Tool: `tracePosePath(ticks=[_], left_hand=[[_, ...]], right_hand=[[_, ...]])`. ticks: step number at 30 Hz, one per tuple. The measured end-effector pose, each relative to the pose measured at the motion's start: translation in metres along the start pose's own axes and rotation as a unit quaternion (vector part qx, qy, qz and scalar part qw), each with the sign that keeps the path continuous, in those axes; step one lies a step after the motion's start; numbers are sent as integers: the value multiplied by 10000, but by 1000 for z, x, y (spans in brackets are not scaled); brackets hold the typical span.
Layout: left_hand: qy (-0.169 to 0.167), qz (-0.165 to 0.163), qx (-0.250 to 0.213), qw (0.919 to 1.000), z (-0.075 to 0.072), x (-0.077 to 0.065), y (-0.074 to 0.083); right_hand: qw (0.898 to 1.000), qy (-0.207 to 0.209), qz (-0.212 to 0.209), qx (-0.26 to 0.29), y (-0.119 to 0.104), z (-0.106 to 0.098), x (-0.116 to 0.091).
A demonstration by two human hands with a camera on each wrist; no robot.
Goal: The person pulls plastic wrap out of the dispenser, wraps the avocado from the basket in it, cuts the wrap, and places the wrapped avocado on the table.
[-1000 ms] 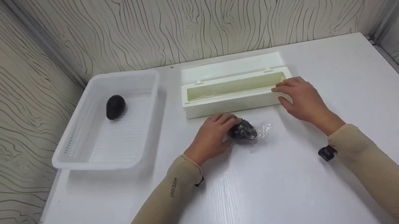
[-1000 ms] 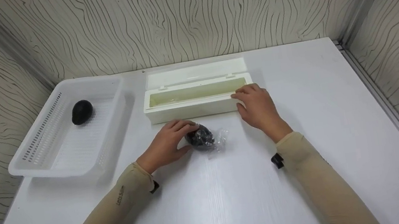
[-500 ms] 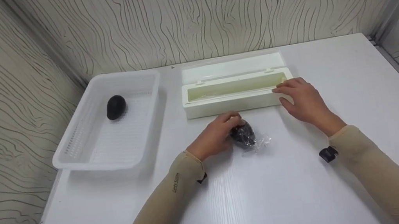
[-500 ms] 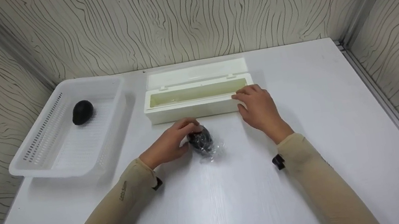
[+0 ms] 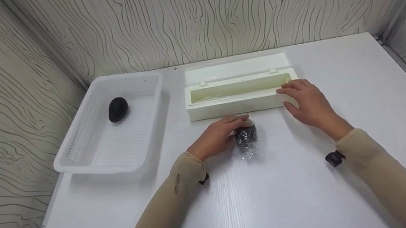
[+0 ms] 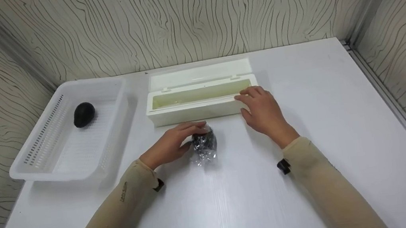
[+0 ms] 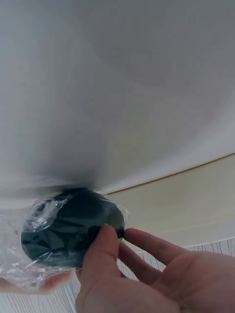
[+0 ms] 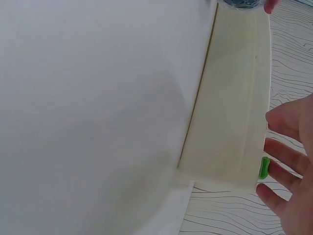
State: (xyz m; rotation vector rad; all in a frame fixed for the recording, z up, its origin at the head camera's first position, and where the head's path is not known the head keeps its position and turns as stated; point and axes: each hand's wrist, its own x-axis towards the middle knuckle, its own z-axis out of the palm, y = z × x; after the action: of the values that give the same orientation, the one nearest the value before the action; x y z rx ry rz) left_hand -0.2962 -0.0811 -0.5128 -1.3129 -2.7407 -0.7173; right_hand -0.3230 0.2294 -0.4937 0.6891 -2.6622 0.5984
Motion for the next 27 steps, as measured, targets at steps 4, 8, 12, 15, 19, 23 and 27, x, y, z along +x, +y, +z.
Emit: tracePosePath(ticks=[4,8,12,15,19,23,27], left_hand=[[-148,13,-266,9995,2,-2,-3],[-264,-20,-452,9986,1,-3,-7],[-309,-90,-613,9976,0,-2,-10],[-363,-147,-687,9969,-1,-1,-10],[-392,-178,-750,9963,-1,0,-10],[-382,-159,-794,9960,0,0,-10],[-514,-104,-882,9947,-2,-1,-9]], right_hand=[[9947,304,-961,192,-13,4,-8],[9728,127,-2245,553,-35,13,-16],[9575,-324,-2785,680,-53,25,-22],[9575,-473,-2784,583,-61,32,-23],[9601,-383,-2724,499,-66,37,-23],[9585,-208,-2808,444,-67,39,-22],[9562,-30,-2885,493,-67,40,-20]])
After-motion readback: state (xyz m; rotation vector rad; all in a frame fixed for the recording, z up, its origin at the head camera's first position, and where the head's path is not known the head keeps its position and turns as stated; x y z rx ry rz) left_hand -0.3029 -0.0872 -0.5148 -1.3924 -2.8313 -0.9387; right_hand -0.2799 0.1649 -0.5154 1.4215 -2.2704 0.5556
